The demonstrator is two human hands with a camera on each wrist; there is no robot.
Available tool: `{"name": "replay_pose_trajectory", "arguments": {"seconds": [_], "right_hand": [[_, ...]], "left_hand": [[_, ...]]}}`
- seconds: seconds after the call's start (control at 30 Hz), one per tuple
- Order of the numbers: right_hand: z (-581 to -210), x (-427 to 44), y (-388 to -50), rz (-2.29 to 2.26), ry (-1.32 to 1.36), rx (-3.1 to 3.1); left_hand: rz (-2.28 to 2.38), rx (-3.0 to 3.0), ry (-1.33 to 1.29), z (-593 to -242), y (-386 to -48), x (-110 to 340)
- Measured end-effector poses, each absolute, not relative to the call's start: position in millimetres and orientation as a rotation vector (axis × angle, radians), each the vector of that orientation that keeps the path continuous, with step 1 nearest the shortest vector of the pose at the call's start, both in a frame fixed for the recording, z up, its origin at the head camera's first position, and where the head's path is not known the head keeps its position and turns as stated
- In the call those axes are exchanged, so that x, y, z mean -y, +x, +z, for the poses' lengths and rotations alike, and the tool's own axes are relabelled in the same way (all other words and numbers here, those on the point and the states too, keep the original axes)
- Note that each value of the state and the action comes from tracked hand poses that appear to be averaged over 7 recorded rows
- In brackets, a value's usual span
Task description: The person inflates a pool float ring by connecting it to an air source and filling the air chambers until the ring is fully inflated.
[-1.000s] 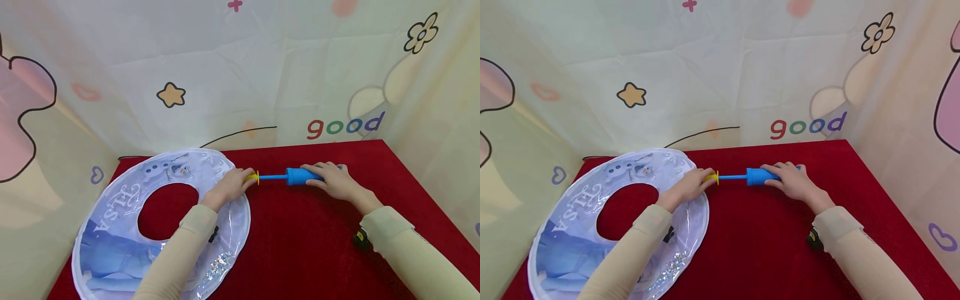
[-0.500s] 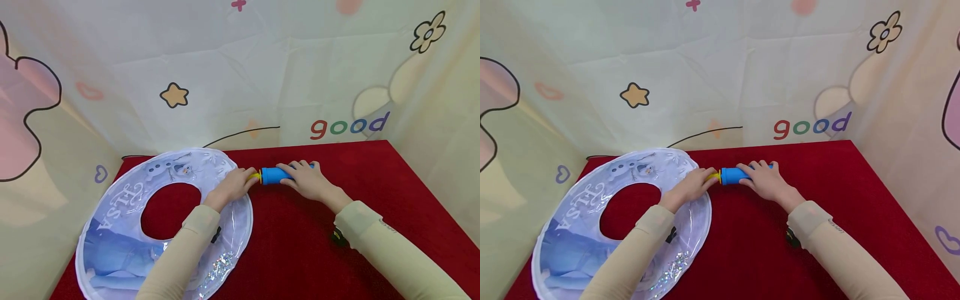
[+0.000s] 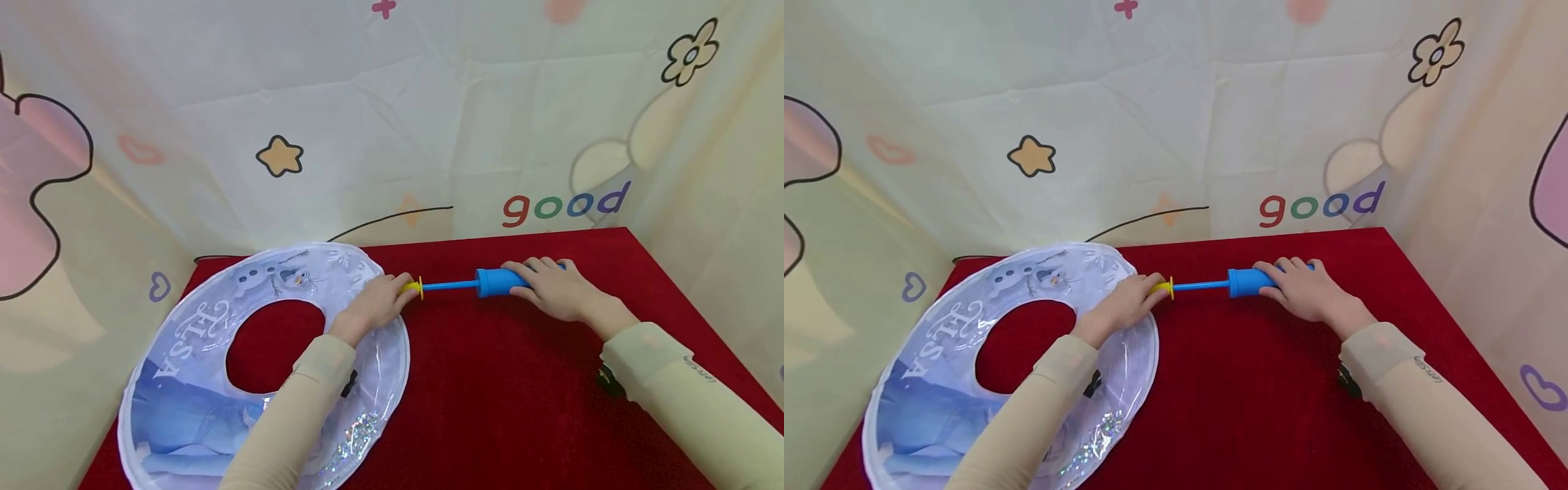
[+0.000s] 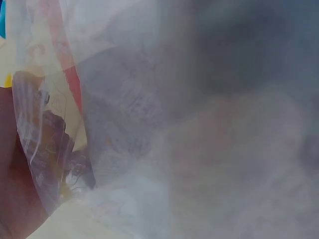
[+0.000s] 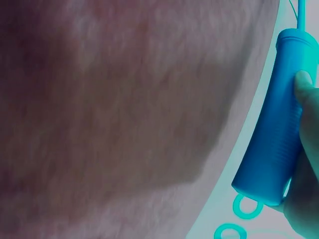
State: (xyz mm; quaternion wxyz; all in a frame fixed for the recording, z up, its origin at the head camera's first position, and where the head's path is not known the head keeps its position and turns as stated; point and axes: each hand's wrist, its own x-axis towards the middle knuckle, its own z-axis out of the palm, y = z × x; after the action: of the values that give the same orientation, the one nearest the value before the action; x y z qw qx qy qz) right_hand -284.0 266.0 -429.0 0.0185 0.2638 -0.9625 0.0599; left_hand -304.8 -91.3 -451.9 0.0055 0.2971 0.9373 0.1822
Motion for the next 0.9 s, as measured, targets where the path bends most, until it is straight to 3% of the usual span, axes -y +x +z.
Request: {"name": "replay_pose_trajectory", "arguments": {"seconds": [0.27,0.67,0.9], "right_hand": [[-435,-268,-289,0.084,0.814,2.917],[-444,-181,-297,0.053,0.868,2.842],[-447,-171,-295,0.064,0.847,2.83]], "left_hand": [[0.56,-2.957,0.969,-450,-306,93],[0.543,-2.99,0.962,-453,-303,90],[0.533,-2.987,0.914,-454,-303,91]]}}
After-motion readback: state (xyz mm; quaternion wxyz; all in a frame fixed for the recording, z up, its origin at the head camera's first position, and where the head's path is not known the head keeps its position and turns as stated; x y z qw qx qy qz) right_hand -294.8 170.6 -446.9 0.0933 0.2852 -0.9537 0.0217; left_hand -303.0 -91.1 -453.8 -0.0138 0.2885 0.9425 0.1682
